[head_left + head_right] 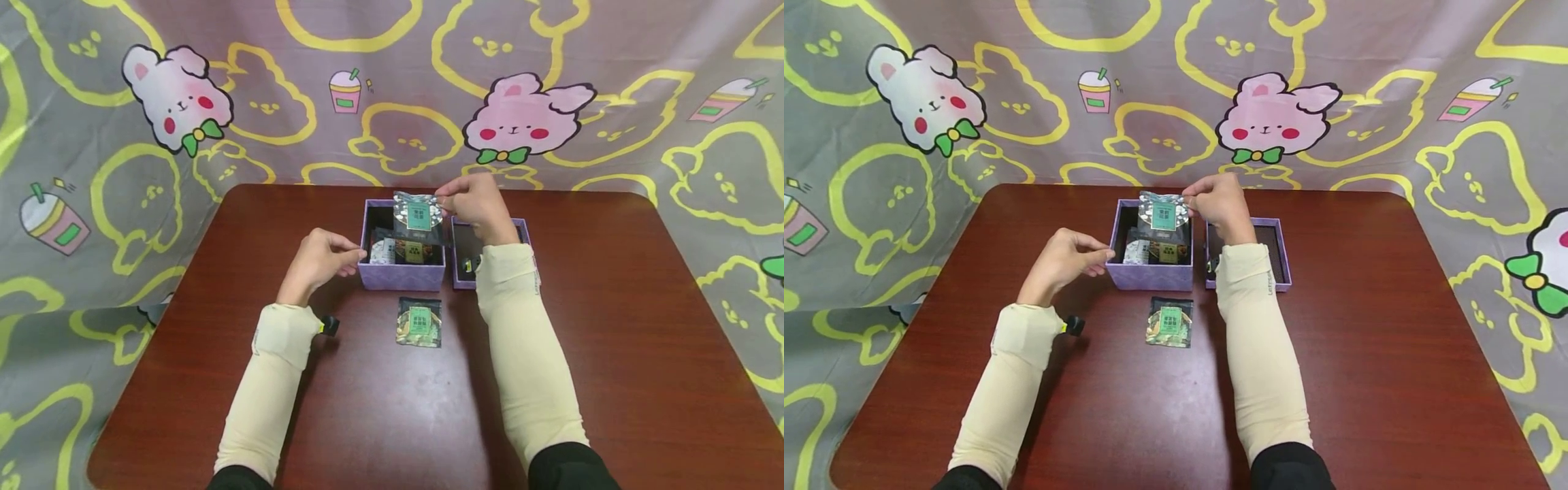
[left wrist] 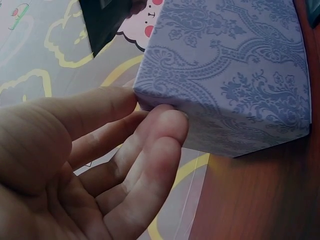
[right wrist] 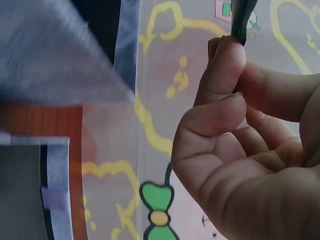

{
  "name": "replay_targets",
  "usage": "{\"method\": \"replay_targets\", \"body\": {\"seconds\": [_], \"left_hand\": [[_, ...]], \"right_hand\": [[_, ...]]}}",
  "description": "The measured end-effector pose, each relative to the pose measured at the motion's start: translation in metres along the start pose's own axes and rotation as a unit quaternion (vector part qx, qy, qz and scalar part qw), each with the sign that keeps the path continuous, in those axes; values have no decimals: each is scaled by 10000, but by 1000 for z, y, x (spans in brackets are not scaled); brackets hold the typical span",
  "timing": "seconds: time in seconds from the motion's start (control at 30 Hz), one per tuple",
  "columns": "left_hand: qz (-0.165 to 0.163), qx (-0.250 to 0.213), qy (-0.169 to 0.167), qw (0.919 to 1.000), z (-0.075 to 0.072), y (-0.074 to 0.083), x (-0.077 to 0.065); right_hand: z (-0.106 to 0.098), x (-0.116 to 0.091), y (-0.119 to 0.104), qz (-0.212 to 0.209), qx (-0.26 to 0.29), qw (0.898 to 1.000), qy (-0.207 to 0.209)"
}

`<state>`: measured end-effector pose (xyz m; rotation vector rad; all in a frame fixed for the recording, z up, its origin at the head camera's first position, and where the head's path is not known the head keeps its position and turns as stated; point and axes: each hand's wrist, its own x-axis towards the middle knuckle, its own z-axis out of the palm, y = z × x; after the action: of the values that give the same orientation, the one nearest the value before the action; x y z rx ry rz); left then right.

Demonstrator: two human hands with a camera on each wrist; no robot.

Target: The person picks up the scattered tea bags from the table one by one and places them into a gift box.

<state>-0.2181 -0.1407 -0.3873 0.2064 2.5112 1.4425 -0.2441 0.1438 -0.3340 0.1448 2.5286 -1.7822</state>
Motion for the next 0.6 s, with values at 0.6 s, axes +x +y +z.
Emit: {"method": "replay_targets", "body": {"seconds": [0.6], "left_hand": [[77, -191, 3, 9998, -1, 0, 1]], "right_hand": [[13, 7, -8, 267, -342, 9982, -411]]}}
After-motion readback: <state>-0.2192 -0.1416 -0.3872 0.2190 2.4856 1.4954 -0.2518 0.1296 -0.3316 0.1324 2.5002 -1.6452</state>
